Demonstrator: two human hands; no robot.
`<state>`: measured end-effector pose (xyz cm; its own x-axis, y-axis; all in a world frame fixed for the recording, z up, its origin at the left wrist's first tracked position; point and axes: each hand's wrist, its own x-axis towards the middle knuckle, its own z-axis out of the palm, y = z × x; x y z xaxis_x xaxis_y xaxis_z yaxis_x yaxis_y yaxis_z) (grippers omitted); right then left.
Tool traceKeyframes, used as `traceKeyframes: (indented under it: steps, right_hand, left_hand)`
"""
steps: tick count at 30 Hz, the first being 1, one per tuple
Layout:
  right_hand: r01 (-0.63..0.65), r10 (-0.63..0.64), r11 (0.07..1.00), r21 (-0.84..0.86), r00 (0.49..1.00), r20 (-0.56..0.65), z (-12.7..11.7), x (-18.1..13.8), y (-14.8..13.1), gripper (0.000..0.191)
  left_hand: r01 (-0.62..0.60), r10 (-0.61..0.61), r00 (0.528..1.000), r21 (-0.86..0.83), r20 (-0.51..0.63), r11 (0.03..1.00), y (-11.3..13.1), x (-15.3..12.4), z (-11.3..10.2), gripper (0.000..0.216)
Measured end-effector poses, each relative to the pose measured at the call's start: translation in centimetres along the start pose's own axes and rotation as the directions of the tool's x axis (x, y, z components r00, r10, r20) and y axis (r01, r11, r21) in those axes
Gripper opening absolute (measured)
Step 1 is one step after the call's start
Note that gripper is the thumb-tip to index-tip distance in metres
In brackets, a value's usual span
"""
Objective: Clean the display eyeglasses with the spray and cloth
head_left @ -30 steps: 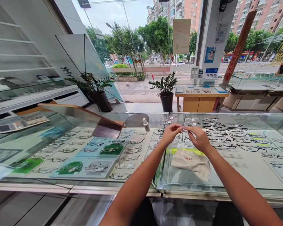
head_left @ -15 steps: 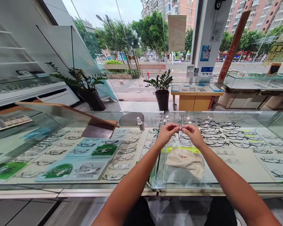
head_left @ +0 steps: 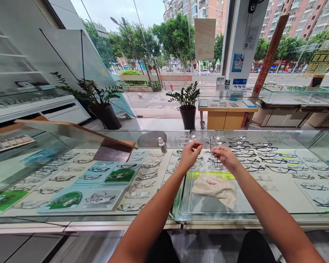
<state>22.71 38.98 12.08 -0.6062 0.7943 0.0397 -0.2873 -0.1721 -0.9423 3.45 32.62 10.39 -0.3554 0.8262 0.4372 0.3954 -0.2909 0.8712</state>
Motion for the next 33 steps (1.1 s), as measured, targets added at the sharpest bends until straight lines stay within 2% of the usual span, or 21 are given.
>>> traceKeyframes:
  steps: [2,6,12,16,17,18,19,21,22,24,28,33]
  right_hand:
    - [-0.007,0.007,1.0,-0.02,1.0,0.009,-0.1,0.0,-0.2,0.027]
    - [-0.057,0.059,0.998,-0.026,0.997,0.054,-0.3,-0.1,-0.5,0.025]
    - [-0.151,0.148,0.988,0.001,0.967,0.206,-0.2,-0.4,-0.8,0.031]
    - [-0.119,0.099,0.99,0.077,0.97,0.221,-0.6,-0.5,-1.2,0.029]
    - [-0.097,0.073,0.99,0.106,0.976,0.204,-0.8,-0.4,-1.3,0.029]
    - [-0.072,0.046,0.988,0.138,0.982,0.184,-0.9,-0.4,-1.4,0.029]
    - [-0.048,0.021,0.984,0.169,0.987,0.162,-1.1,-0.3,-1.5,0.03]
    - [-0.013,-0.015,0.977,0.211,0.991,0.133,-1.2,-0.3,-1.5,0.031]
    - [-0.002,-0.026,0.977,0.215,0.992,0.127,-1.2,-0.3,-1.4,0.032]
    - [0.012,-0.039,0.981,0.195,0.99,0.133,-1.1,-0.3,-1.3,0.033]
    - [0.02,-0.046,0.984,0.176,0.988,0.148,-0.8,-0.5,-1.2,0.035]
    - [0.074,-0.103,0.977,0.2,0.986,0.134,-1.0,-0.3,-1.2,0.031]
  left_hand:
    - [-0.08,0.089,0.994,0.133,-0.062,0.988,0.0,0.0,-0.4,0.019]
    - [-0.202,0.266,0.953,0.351,-0.145,0.914,-0.1,0.1,-0.9,0.02]
    - [-0.241,0.368,0.909,0.476,-0.195,0.846,-0.1,0.0,-0.9,0.023]
    - [-0.214,0.439,0.834,0.537,-0.334,0.816,0.3,-0.3,-0.8,0.025]
    - [-0.225,0.455,0.826,0.545,-0.333,0.808,0.5,-0.4,-0.7,0.025]
    - [-0.259,0.468,0.836,0.545,-0.287,0.797,0.6,-0.6,-0.5,0.024]
    - [-0.314,0.477,0.857,0.534,-0.195,0.785,0.8,-0.7,-0.4,0.024]
    - [-0.445,0.475,0.877,0.482,0.066,0.755,1.0,-1.0,0.2,0.025]
    - [-0.498,0.468,0.864,0.454,0.185,0.739,1.0,-1.2,0.5,0.027]
    - [-0.562,0.457,0.826,0.427,0.329,0.709,1.0,-1.5,0.9,0.028]
    - [-0.594,0.453,0.8,0.417,0.393,0.688,0.7,-1.5,1.2,0.03]
    - [-0.537,0.424,0.842,0.441,0.334,0.719,0.1,-1.2,0.9,0.029]
